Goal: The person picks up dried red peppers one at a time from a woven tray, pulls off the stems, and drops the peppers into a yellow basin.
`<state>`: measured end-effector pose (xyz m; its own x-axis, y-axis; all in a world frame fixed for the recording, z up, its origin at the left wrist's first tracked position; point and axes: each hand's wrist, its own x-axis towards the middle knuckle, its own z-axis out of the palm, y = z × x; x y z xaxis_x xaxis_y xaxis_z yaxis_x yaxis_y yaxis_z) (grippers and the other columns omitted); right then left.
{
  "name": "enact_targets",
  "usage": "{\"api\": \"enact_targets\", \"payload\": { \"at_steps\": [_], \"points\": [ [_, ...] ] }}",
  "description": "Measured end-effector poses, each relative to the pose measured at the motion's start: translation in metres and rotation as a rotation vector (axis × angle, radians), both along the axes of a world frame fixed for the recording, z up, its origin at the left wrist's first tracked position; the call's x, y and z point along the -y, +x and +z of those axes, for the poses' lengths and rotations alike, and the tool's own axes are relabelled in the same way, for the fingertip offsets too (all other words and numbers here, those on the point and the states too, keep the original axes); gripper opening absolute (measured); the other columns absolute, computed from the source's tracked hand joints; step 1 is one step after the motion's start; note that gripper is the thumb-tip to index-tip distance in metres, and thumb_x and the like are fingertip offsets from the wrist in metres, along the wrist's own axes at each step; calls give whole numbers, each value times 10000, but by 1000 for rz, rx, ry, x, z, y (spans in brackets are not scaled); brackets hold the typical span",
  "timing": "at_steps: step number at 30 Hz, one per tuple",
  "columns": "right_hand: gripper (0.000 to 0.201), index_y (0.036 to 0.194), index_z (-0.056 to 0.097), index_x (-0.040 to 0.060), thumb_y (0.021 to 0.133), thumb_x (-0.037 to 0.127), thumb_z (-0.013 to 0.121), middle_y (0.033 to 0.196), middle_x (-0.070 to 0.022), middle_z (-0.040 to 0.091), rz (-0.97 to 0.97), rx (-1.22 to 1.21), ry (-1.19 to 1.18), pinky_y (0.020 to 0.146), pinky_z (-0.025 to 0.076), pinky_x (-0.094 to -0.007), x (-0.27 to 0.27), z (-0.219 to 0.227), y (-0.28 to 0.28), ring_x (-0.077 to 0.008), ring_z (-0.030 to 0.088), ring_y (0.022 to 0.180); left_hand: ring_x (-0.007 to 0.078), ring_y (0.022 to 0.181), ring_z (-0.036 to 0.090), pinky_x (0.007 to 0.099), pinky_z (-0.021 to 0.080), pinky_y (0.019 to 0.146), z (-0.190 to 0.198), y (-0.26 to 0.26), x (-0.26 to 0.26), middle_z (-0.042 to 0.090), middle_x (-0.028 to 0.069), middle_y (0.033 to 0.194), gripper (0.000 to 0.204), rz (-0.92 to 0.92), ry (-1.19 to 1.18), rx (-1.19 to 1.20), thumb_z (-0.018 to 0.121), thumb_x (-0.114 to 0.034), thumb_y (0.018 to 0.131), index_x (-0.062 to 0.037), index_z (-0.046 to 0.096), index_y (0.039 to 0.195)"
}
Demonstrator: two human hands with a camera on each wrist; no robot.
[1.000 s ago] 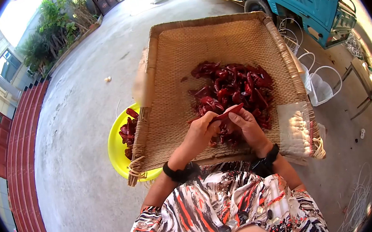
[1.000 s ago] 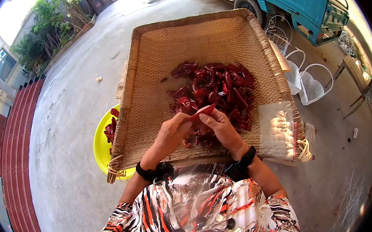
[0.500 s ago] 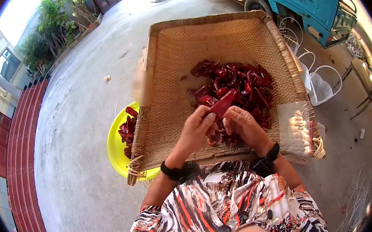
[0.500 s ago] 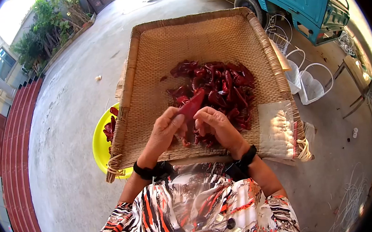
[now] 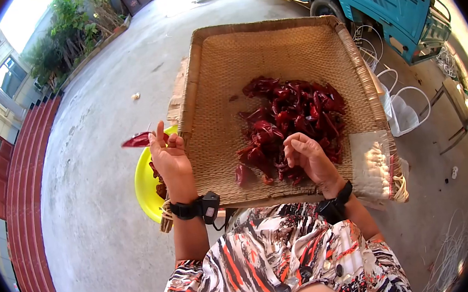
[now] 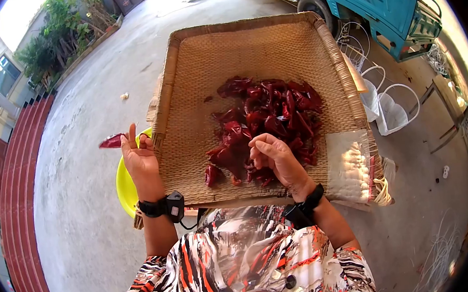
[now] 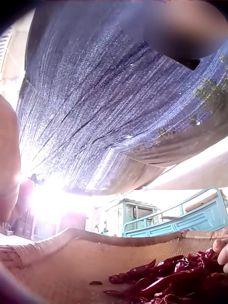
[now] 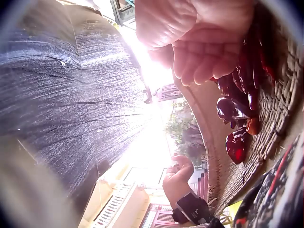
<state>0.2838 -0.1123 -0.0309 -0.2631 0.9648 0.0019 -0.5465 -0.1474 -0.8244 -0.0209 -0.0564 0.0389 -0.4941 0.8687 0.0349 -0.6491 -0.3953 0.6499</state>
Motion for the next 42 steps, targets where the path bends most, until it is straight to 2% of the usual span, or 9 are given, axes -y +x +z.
{"api": "enact_targets", "payload": {
  "at_steps": [5, 8, 9, 12, 16, 22, 28, 37, 42],
  "points": [
    [206, 1066, 598, 59, 970, 240, 581, 842, -19, 638, 5, 1, -4, 648, 493, -226, -1, -2, 0, -89, 587, 692, 125, 725, 592, 247, 525, 650, -18, 19, -4, 668, 88, 1065, 263, -306, -125, -229, 560, -129, 954, -53, 538, 1205],
    [202, 1066, 597, 57, 973, 235, 578, 845, -21, 640, 5, 14, -7, 642, 495, -223, -2, -3, 1, -88, 593, 692, 99, 735, 599, 241, 506, 705, -18, 50, 5, 668, 75, 1036, 221, -569, -162, -617, 572, -144, 953, -42, 580, 1148],
    [201, 1066, 596, 56, 973, 233, 577, 845, -22, 641, 4, 18, -9, 640, 495, -221, -2, -3, 1, -88, 595, 692, 115, 777, 593, 249, 497, 726, -26, 65, 9, 621, 78, 1075, 267, -678, -128, -974, 602, -156, 936, -23, 581, 1167],
    [195, 1065, 595, 55, 975, 226, 573, 844, -22, 641, 3, 16, -22, 639, 494, -221, -2, -3, 1, -89, 595, 690, 143, 832, 583, 269, 487, 751, -29, 72, 18, 561, 94, 1119, 322, -814, -2, -1546, 640, -152, 904, -14, 579, 1189],
    [191, 1065, 595, 55, 974, 221, 572, 846, -21, 642, 14, 3, -21, 643, 495, -222, -2, -5, 1, -88, 595, 691, 248, 865, 579, 334, 490, 788, -30, 74, 24, 525, 137, 1051, 395, -751, 163, -1823, 690, -80, 797, -64, 594, 1180],
    [192, 1067, 597, 63, 969, 227, 579, 845, -15, 640, 17, 25, -28, 651, 494, -223, -2, -3, 2, -86, 593, 697, 293, 898, 590, 368, 492, 784, -30, 76, 23, 524, 143, 1036, 374, -702, 32, -1915, 724, -68, 748, -55, 582, 1094],
    [191, 1085, 592, 73, 964, 221, 587, 887, -12, 635, 21, 62, -17, 673, 490, -218, -1, -2, 3, -76, 583, 717, 248, 824, 613, 337, 498, 736, -19, 85, 25, 581, 119, 929, 357, -495, 11, -1806, 770, -99, 746, -47, 566, 1034],
    [281, 1200, 536, 60, 960, 192, 600, 863, 11, 586, -56, 226, 47, 656, 472, -198, 4, 9, -5, -51, 543, 701, 104, 718, 594, 267, 490, 641, -11, 95, 34, 642, 67, 792, 286, -601, -65, -1490, 741, -106, 823, -16, 565, 1030],
    [243, 1134, 568, 62, 984, 253, 577, 767, 49, 531, 11, 238, 44, 596, 444, -178, 4, 8, -5, -31, 501, 640, 46, 709, 571, 203, 473, 614, -15, 92, 31, 625, 12, 818, 208, -801, -34, -1070, 687, -76, 877, -44, 576, 1050]
  ]
}}
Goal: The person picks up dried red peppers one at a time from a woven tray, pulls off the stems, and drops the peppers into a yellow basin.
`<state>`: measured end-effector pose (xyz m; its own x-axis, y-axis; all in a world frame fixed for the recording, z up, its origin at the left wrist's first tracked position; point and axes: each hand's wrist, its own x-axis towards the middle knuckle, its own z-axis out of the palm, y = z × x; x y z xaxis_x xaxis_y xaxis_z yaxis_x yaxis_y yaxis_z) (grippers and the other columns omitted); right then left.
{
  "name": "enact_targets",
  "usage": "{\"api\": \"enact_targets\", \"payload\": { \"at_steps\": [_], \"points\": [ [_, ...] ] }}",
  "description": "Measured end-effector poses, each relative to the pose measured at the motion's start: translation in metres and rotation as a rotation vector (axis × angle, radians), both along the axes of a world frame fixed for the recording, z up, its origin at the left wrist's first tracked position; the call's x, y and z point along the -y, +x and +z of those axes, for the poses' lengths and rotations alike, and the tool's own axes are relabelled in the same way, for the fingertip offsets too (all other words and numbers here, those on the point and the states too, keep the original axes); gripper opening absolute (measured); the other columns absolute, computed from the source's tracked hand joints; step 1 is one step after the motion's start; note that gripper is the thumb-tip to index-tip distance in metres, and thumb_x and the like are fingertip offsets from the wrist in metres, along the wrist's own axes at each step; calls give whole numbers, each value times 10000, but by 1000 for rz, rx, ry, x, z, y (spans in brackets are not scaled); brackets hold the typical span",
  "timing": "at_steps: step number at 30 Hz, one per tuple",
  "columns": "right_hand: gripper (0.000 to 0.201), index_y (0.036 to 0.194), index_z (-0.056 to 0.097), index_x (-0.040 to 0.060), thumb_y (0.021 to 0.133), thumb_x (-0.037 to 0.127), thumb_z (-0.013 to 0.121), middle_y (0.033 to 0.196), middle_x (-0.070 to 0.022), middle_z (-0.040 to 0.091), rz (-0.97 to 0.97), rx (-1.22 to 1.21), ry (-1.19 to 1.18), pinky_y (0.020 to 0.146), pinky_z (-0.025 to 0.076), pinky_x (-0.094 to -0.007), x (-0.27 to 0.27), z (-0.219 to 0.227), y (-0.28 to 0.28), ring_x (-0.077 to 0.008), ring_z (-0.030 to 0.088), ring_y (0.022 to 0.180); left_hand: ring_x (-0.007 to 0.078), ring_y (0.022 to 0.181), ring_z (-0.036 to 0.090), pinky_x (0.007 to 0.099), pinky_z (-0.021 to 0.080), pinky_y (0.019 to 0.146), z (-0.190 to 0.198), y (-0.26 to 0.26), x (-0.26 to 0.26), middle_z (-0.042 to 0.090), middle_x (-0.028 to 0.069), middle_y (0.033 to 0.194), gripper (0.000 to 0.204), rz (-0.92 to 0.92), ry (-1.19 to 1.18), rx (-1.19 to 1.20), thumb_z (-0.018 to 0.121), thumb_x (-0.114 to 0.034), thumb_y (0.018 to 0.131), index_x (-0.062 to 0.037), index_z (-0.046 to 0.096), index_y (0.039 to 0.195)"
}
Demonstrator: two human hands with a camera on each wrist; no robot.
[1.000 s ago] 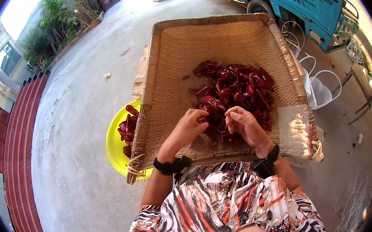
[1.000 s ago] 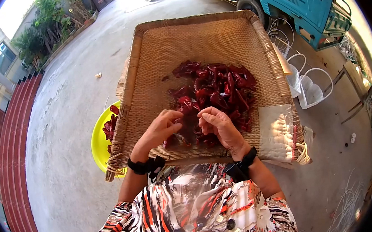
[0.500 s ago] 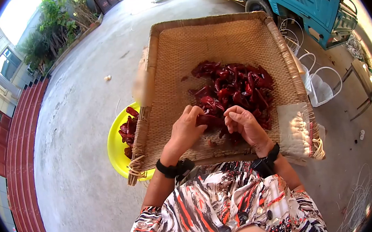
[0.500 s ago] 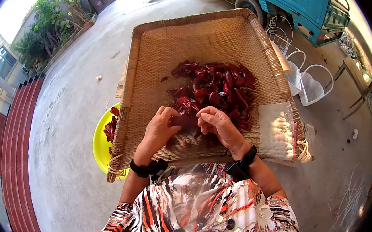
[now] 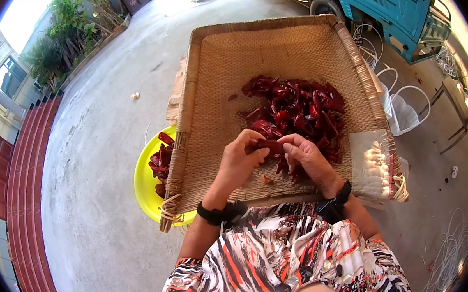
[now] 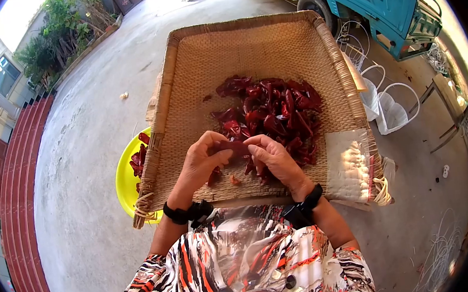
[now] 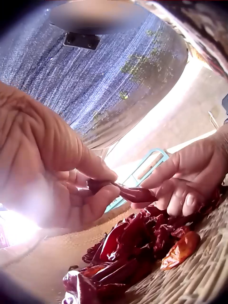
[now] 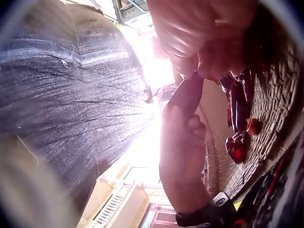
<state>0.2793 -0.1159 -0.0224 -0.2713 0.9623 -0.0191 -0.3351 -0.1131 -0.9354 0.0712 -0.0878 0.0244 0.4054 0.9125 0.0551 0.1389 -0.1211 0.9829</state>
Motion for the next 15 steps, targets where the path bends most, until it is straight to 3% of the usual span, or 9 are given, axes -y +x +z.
{"api": "enact_targets", "payload": {
  "at_steps": [4, 7, 10, 13, 15],
  "points": [
    [232, 1010, 598, 70, 997, 296, 551, 733, 56, 533, 72, 24, 40, 575, 437, -182, -1, -9, 1, -24, 496, 625, 52, 691, 569, 197, 472, 597, 4, -6, -1, 615, 4, 849, 183, -103, -159, 190, 658, -65, 904, -56, 573, 1065],
    [234, 967, 601, 73, 1004, 295, 537, 736, 49, 552, 92, 44, 77, 571, 437, -181, 0, -10, 1, -24, 503, 629, 54, 695, 580, 195, 481, 613, -2, -2, 2, 621, 7, 872, 191, -214, -410, 399, 650, -70, 911, -69, 566, 1082],
    [228, 985, 600, 71, 1005, 289, 536, 749, 39, 574, 44, 46, 92, 573, 439, -181, -1, -11, 0, -28, 517, 634, 56, 700, 579, 189, 488, 640, -6, 3, -2, 625, 5, 888, 189, -114, -454, 486, 634, -72, 921, -78, 558, 1095],
    [225, 1019, 603, 66, 1005, 280, 536, 764, 30, 589, -24, 41, 68, 577, 443, -181, -3, -10, -1, -34, 530, 637, 58, 704, 573, 192, 490, 647, -7, 0, -6, 629, 4, 905, 185, 11, -235, 341, 618, -74, 931, -85, 555, 1105],
    [225, 1049, 603, 62, 1003, 272, 540, 774, 24, 596, -37, 26, 65, 577, 449, -183, -3, -10, -1, -37, 535, 637, 56, 706, 566, 193, 485, 644, -1, -6, -8, 628, -2, 911, 196, 127, -241, 468, 615, -78, 933, -87, 554, 1119]
  ]
}}
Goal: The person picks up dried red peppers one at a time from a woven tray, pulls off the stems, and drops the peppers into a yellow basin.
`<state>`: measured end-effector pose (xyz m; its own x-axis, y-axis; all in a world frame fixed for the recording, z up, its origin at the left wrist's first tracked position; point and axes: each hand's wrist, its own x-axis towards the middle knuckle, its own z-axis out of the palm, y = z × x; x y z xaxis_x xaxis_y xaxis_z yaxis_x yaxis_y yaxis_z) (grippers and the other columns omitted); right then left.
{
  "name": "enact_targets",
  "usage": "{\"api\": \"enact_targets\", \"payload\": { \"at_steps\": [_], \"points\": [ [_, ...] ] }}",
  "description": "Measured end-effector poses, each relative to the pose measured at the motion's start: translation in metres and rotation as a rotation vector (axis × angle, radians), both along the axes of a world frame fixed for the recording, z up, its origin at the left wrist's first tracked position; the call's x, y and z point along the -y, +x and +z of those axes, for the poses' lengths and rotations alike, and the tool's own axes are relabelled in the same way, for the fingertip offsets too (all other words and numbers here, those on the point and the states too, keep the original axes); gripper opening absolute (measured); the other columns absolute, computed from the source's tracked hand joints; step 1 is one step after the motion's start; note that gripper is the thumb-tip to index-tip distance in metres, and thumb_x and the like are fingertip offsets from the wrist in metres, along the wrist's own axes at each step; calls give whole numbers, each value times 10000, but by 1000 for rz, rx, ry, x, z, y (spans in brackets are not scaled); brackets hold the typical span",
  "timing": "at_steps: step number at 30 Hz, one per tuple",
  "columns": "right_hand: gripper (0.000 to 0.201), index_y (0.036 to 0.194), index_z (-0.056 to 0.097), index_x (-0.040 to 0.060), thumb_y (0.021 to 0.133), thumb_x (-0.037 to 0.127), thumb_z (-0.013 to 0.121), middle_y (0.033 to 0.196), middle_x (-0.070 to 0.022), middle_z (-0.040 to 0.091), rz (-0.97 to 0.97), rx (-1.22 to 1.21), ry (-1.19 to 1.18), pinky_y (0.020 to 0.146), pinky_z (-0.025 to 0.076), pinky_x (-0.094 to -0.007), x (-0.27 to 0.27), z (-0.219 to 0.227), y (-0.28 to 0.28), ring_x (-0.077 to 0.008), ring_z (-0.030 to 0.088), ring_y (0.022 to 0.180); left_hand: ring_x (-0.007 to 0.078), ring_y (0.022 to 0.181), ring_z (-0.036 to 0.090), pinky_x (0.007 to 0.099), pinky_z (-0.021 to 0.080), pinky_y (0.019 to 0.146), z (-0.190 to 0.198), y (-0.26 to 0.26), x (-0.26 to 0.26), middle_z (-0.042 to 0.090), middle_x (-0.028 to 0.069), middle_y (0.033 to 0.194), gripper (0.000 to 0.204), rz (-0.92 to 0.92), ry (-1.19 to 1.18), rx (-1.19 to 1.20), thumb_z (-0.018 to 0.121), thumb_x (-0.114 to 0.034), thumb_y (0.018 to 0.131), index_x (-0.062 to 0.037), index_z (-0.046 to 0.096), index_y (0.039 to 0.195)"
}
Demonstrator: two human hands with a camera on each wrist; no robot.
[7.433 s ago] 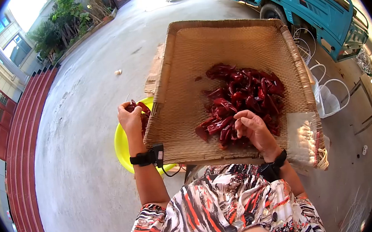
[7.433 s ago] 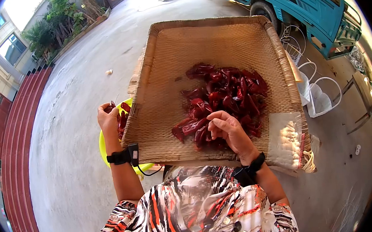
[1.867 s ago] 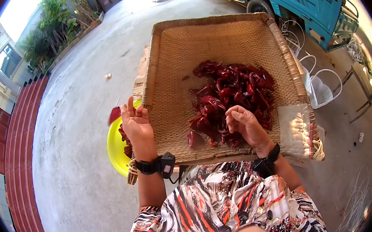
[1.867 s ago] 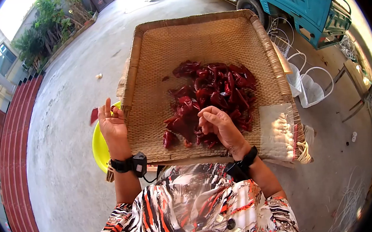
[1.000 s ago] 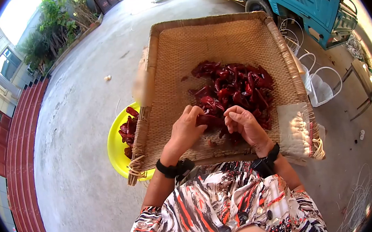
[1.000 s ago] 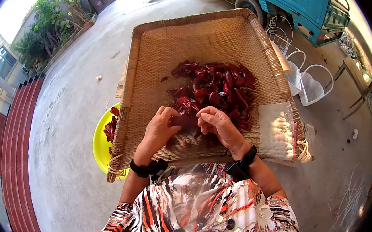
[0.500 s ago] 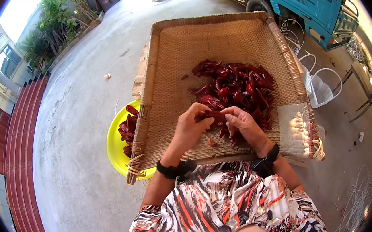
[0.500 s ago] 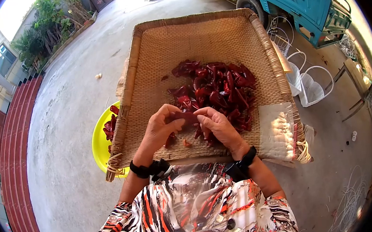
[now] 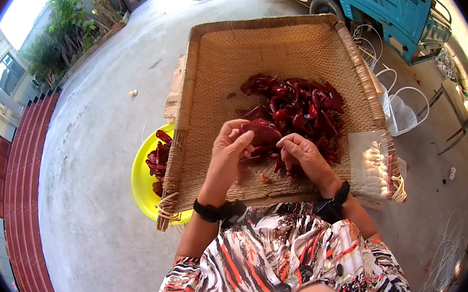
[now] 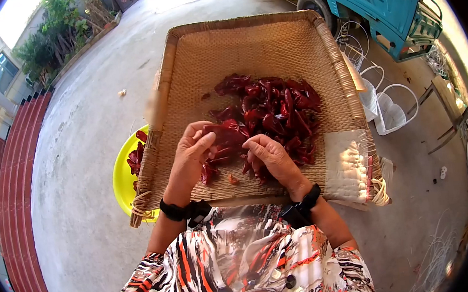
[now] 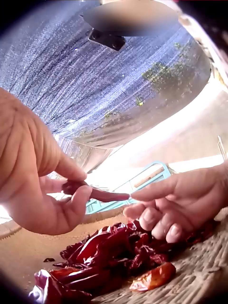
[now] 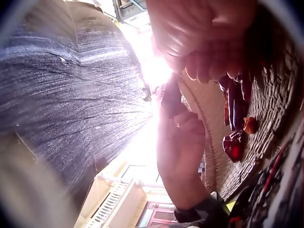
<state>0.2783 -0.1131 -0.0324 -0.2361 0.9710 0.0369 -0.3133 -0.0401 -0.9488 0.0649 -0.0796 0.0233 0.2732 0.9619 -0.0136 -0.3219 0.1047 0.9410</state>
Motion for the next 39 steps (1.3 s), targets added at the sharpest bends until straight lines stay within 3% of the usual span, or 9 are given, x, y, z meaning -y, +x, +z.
{"api": "enact_targets", "payload": {
  "at_steps": [7, 12, 15, 16, 20, 23, 26, 32, 39],
  "points": [
    [206, 1085, 597, 52, 997, 232, 549, 800, 14, 609, 21, 21, 2, 593, 464, -186, -1, -2, 0, -38, 535, 648, 94, 732, 592, 216, 488, 631, 7, -51, -23, 625, 39, 949, 345, 614, 170, 181, 638, -86, 924, -71, 496, 1238],
    [191, 1085, 598, 51, 992, 212, 553, 801, 13, 610, 31, 22, -12, 607, 467, -188, 0, -2, 0, -39, 537, 666, 161, 1010, 588, 291, 513, 811, 16, -65, -21, 460, 116, 1306, 730, 958, 194, 62, 630, -56, 907, -139, 220, 1505],
    [189, 1085, 599, 54, 990, 211, 556, 805, 11, 611, 32, 32, -24, 619, 469, -189, 0, -2, 0, -40, 539, 673, 160, 1034, 574, 297, 511, 833, 8, -58, -25, 420, 126, 1378, 757, 922, 251, -152, 637, -60, 898, -126, 204, 1514],
    [189, 1086, 599, 54, 989, 210, 556, 807, 10, 612, 32, 36, -23, 622, 469, -189, 0, -1, 0, -40, 540, 675, 150, 1021, 573, 283, 502, 833, 7, -52, -20, 411, 140, 1416, 733, 781, 257, -162, 646, -69, 890, -109, 248, 1504],
    [186, 1091, 600, 58, 987, 207, 560, 814, 7, 616, 33, 48, -27, 633, 472, -191, -1, -1, 0, -42, 543, 684, 145, 965, 589, 281, 484, 828, -10, -41, -19, 550, 116, 1251, 485, 58, 264, -525, 662, -109, 878, -63, 515, 1338],
    [185, 1096, 600, 61, 984, 203, 562, 820, 6, 620, 30, 55, -30, 631, 473, -190, 0, -2, 0, -42, 544, 684, 223, 982, 593, 327, 482, 855, -7, -20, -2, 571, 125, 1139, 378, -274, 392, -1060, 694, -116, 828, -52, 612, 1191],
    [180, 1089, 604, 66, 981, 205, 565, 826, 10, 610, 37, 54, -58, 643, 473, -190, 1, 0, 0, -46, 545, 690, 315, 1026, 565, 375, 472, 889, -17, -11, 5, 555, 148, 1085, 283, -236, 660, -1219, 710, -103, 774, -43, 645, 1042],
    [176, 1087, 606, 67, 982, 201, 563, 829, 11, 605, 42, 58, -63, 653, 475, -190, 0, -2, 1, -48, 548, 696, 342, 1084, 536, 412, 458, 903, -24, -5, 7, 536, 146, 1068, 360, -121, 562, -1333, 704, -78, 755, -81, 562, 1087],
    [169, 1084, 605, 64, 982, 191, 560, 833, 8, 608, 39, 61, -70, 656, 480, -194, 0, -2, 1, -51, 556, 704, 337, 1099, 533, 425, 455, 902, -29, -7, 1, 554, 141, 1086, 403, -159, 549, -1419, 698, -98, 766, -97, 538, 1136]
  ]
}}
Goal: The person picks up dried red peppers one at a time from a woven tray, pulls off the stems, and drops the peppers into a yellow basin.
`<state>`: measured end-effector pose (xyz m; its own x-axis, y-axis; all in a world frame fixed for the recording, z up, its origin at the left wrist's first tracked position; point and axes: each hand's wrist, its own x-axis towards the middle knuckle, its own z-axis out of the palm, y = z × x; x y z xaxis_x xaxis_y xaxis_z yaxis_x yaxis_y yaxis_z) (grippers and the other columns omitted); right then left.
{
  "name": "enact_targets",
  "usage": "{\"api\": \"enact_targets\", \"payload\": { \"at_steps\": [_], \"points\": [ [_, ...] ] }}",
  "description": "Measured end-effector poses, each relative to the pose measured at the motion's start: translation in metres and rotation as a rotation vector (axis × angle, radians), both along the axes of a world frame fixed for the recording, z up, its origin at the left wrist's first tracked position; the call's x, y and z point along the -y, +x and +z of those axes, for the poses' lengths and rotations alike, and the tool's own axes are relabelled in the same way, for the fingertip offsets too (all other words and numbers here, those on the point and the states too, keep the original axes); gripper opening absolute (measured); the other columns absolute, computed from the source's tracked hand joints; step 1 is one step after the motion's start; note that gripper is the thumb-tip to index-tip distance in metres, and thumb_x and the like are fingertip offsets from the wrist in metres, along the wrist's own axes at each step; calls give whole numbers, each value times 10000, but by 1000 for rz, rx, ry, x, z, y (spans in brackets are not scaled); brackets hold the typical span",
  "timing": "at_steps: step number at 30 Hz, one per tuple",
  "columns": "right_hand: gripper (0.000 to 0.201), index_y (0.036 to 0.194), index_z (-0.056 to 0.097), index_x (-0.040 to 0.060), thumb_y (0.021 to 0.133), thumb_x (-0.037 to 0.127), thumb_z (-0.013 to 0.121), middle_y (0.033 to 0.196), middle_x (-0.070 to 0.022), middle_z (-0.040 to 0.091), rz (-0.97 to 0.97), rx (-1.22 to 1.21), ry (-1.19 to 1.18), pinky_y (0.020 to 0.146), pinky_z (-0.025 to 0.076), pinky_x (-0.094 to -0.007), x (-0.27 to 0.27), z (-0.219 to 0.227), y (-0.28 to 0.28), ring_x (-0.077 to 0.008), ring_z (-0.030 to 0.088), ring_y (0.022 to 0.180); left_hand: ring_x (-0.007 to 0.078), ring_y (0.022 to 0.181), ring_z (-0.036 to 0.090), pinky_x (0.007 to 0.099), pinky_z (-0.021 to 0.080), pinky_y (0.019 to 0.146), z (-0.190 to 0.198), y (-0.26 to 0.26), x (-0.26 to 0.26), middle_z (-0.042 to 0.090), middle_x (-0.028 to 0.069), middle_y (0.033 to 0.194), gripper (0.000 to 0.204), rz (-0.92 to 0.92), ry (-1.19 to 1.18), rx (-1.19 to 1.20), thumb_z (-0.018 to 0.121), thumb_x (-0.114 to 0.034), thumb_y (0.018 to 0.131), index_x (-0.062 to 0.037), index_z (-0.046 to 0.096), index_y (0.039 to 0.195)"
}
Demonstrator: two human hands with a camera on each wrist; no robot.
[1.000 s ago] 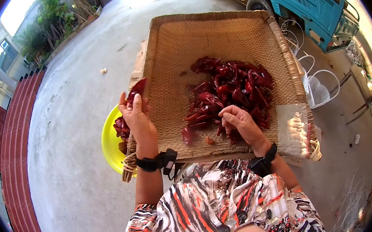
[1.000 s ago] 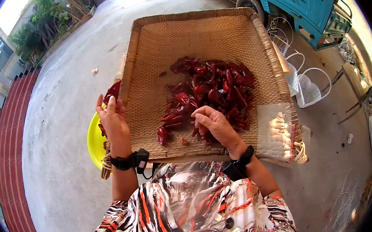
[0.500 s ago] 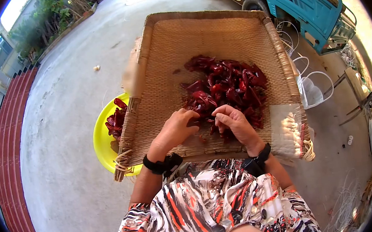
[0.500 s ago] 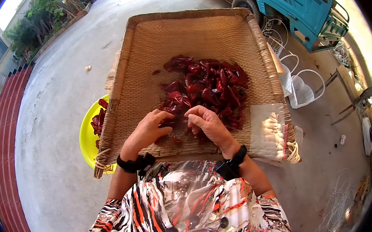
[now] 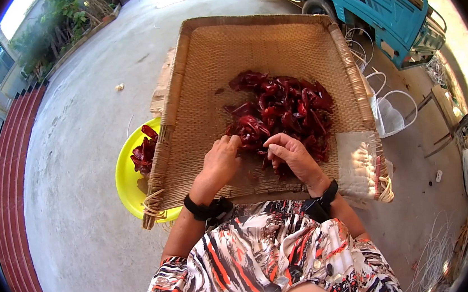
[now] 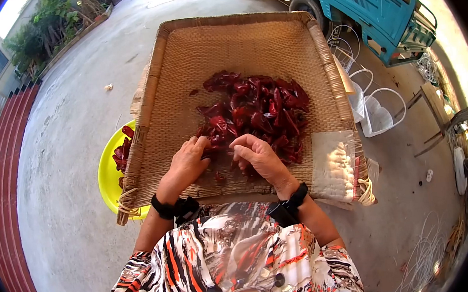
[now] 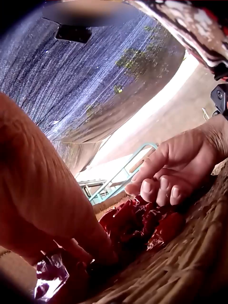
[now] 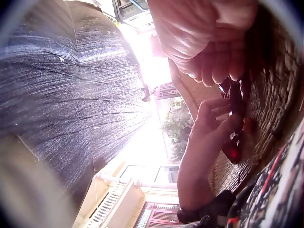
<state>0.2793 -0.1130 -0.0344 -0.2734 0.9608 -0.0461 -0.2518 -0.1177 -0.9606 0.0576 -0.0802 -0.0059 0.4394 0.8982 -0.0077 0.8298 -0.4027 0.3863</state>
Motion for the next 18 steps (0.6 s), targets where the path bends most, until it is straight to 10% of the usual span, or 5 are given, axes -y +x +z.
{"api": "enact_targets", "payload": {
  "at_steps": [8, 18],
  "points": [
    [177, 1088, 597, 68, 975, 202, 573, 835, 7, 612, -3, -18, 27, 656, 483, -199, 1, 1, 0, -59, 564, 710, 302, 1052, 544, 410, 463, 877, 15, 1, 0, 614, 95, 963, 236, 64, 123, -2, 695, -141, 752, -77, 635, 970],
    [333, 1242, 508, 60, 972, 241, 582, 869, -7, 607, -87, -40, 18, 647, 468, -195, 1, 8, -3, -52, 538, 693, 232, 764, 600, 324, 487, 677, 27, 12, 9, 576, 110, 873, 150, -56, 146, 546, 626, -61, 821, -14, 629, 963]
  ]
}}
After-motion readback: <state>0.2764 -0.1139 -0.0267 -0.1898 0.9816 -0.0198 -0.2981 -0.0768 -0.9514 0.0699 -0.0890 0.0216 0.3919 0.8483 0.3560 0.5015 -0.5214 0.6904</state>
